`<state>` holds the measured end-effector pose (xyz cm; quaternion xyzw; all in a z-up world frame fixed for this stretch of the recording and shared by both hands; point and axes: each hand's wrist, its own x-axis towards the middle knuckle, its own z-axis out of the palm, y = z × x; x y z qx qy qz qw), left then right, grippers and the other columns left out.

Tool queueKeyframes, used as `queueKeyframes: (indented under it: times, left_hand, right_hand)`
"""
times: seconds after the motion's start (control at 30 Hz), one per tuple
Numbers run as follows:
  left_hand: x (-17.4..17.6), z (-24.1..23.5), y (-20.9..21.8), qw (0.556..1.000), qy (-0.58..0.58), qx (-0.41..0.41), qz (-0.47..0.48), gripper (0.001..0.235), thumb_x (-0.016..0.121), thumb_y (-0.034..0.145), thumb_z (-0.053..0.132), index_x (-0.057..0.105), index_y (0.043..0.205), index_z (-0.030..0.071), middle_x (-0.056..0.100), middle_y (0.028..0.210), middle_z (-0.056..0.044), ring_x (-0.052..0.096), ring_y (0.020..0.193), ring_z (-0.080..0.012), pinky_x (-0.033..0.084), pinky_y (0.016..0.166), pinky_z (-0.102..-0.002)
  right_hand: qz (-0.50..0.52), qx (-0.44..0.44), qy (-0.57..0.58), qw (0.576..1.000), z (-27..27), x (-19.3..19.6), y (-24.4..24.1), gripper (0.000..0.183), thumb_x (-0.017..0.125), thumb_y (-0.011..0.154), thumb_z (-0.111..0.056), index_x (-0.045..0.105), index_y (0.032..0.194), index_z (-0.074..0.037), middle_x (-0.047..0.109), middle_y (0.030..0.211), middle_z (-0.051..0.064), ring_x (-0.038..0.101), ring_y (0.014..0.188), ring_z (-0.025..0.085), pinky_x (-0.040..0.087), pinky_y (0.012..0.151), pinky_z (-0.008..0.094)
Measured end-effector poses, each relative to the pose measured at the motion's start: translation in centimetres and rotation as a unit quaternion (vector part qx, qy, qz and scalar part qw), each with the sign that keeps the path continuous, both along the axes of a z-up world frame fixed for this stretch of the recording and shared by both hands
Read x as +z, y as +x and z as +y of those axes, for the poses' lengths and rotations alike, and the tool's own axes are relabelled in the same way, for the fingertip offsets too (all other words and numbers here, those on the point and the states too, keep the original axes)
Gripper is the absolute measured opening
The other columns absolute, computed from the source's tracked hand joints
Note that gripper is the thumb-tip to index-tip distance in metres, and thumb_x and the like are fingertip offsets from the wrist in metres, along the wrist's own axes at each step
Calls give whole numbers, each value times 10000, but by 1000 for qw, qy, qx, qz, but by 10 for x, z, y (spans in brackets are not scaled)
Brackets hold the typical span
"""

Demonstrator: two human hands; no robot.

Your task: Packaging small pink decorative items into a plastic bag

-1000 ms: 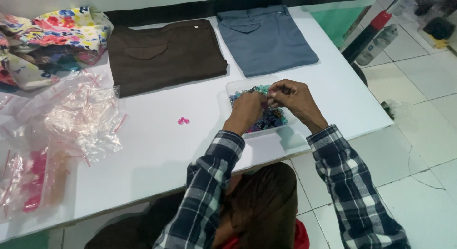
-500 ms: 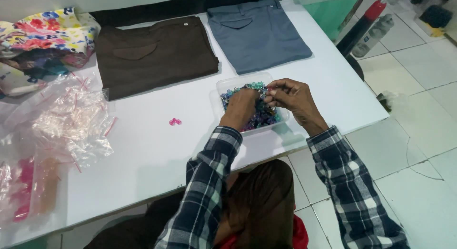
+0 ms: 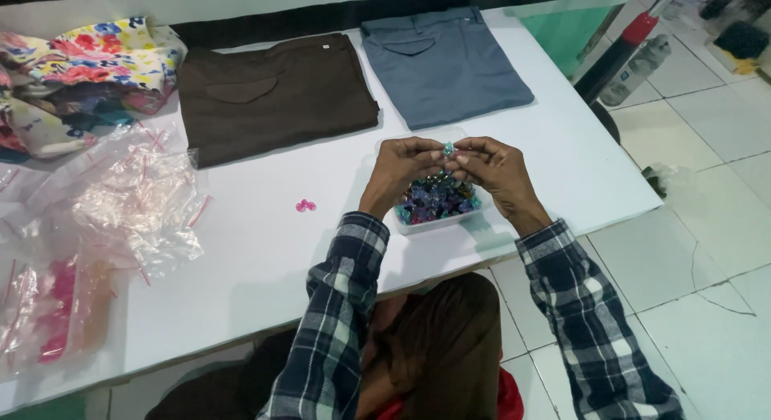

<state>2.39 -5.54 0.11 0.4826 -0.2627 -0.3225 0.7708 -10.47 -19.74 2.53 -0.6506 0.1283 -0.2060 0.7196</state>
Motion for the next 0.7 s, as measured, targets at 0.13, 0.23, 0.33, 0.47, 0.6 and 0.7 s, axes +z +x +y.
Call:
queueKeyframes:
  times: [0.13,0.23,0.33,0.47,0.6,0.7]
  left_hand:
    - [-18,-5,7,1000,6,-2,8,332,803,839,21,705,1148,-50,743,946,-160,764,867,-246,666,783,-319]
    - [-8,-2,4,1000,12,10,0,305,819,854,86,727,1121,-29,767,962,-168,765,861,-210,662,785,-301]
    - [-6,-3,1,1000,29,9,1,284,816,853,72,736,1111,-17,762,917,-162,762,829,-196,668,724,-273]
    - [-8,-5,2,999,34,31,-16,252,825,818,16,736,1050,-23,754,863,-179,754,798,-201,666,701,-265]
    - [-11,-5,3,998,25,51,-27,234,833,797,0,745,1014,-11,750,830,-174,749,768,-191,663,698,-266]
    - [-4,-2,1,984,8,84,-157,224,867,771,46,779,976,68,768,836,-110,751,785,-155,646,666,-251]
  right_hand:
    - [1,-8,-20,1000,5,-1,0,250,725,919,-9,678,1157,48,739,1002,191,760,895,218,679,788,297]
    - [-6,-8,-80,997,7,-1,1,212,731,935,-24,693,1130,51,735,997,212,749,879,213,675,757,301]
    - [-3,-24,-94,995,9,-1,0,217,751,930,-49,712,1127,31,744,988,190,744,889,205,665,763,301]
    - [-4,-34,-115,993,6,-6,3,264,799,896,-56,714,1136,19,742,988,181,741,895,199,662,764,297]
    - [12,-43,-138,989,21,7,1,215,786,911,-79,736,1112,-22,756,988,139,737,881,162,655,756,266]
    - [-27,-68,-208,975,38,22,-5,205,796,902,-50,752,1101,-24,753,977,158,712,889,156,639,726,283]
